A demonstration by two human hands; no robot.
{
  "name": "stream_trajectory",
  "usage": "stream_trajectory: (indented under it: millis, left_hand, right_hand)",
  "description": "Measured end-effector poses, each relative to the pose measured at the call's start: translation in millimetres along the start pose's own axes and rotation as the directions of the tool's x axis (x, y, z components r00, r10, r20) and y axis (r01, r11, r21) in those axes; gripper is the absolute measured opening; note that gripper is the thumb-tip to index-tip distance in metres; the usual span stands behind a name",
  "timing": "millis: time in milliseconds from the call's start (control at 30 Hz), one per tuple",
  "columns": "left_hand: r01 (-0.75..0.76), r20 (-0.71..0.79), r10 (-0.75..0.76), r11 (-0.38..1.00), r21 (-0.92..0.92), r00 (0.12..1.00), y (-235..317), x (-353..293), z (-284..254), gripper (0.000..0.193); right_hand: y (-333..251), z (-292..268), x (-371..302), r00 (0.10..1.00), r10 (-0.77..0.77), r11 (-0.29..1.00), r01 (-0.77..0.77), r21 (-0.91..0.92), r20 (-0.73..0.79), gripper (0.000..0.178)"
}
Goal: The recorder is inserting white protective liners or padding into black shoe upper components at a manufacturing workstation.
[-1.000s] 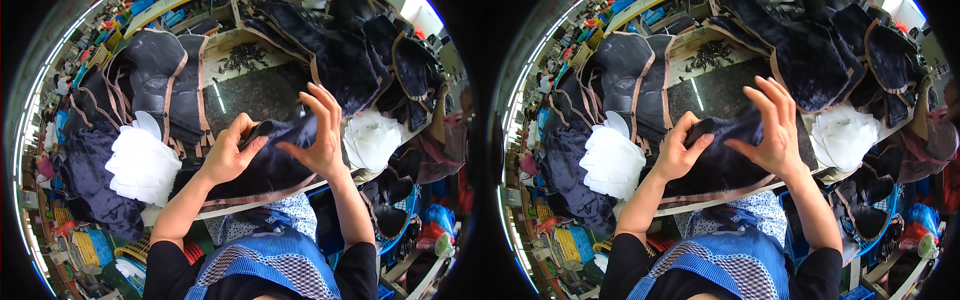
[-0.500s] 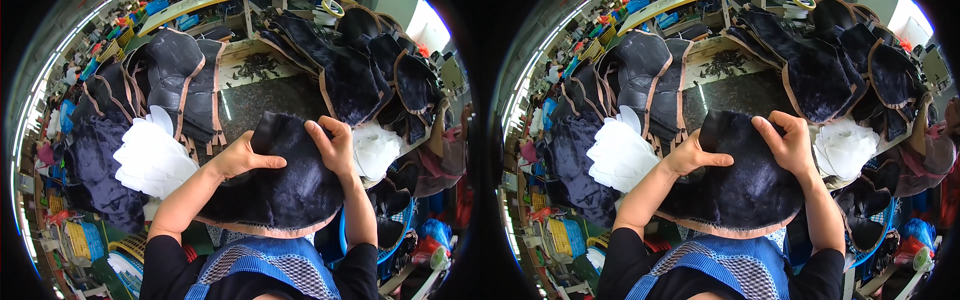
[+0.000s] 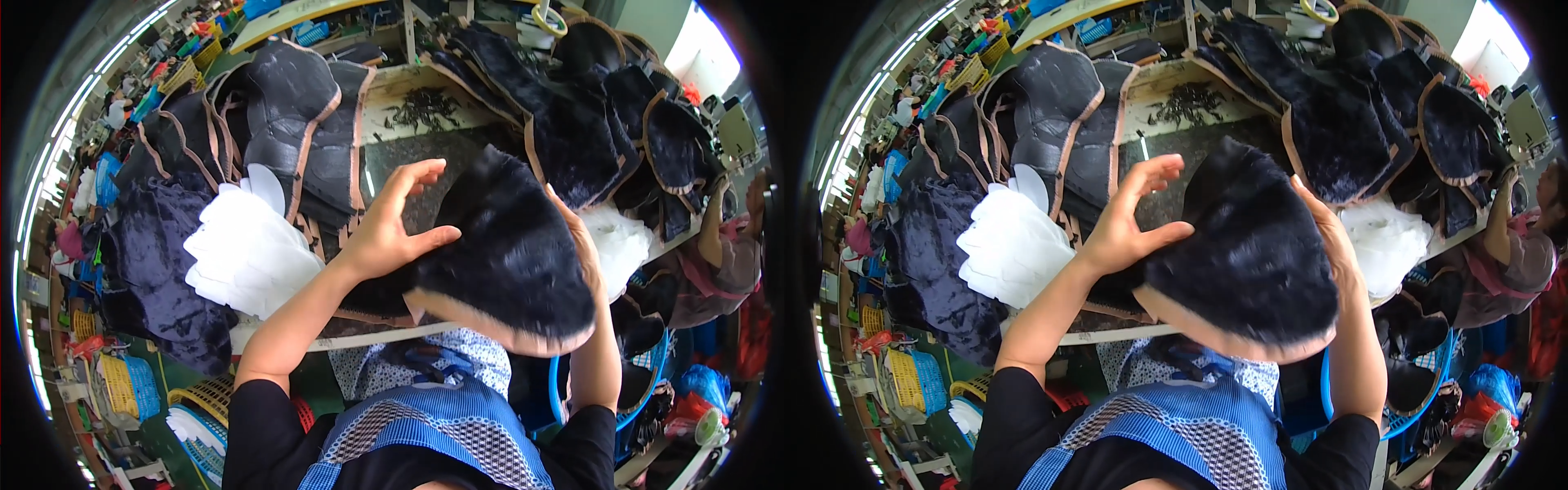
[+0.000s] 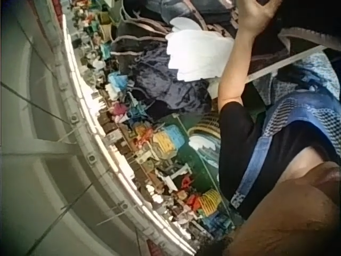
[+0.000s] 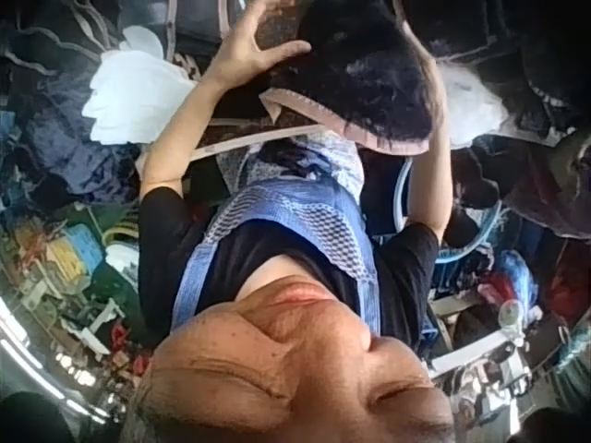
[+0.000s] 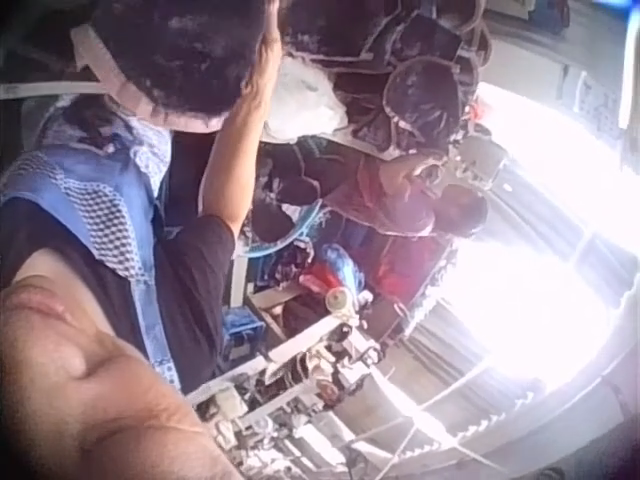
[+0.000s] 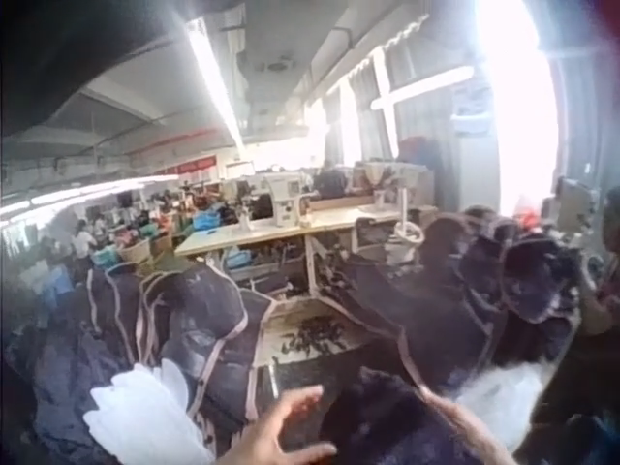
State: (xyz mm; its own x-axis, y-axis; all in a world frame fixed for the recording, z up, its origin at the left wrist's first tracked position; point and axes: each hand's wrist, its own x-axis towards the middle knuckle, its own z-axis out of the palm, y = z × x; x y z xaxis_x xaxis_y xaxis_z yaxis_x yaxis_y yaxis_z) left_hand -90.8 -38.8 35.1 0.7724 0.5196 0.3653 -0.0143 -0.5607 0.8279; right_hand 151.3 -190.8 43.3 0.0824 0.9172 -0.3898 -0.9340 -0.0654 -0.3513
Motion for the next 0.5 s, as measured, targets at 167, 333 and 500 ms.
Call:
stream_trajectory:
  millis: [167, 333, 500]
  left_hand:
    - [-0.17, 0.209, 0.325, 0.828, -0.535, 0.922, 54.0, 2.6, -25.8, 0.111]
    - [0.001, -0.241, -0.25, 0.696, -0.718, 0.938, 77.1, 11.5, -37.1, 0.046]
    - [0.028, -0.128, -0.311, 0.451, -0.892, 0.942, 38.5, 18.7, -86.7, 0.053]
  right_hand:
    - [6.1, 32.3, 0.4, 0.891, -0.445, 0.863, 0.454, -0.221, 0.09, 0.032]
    - [-1.4, 94.1, 14.1, 0.793, -0.406, 0.899, 0.435, 0.044, 0.454, 0.036]
    - [-16.2, 100.9, 42.6, 0.565, -0.573, 0.371, 0.824, -0.428, 0.593, 0.073]
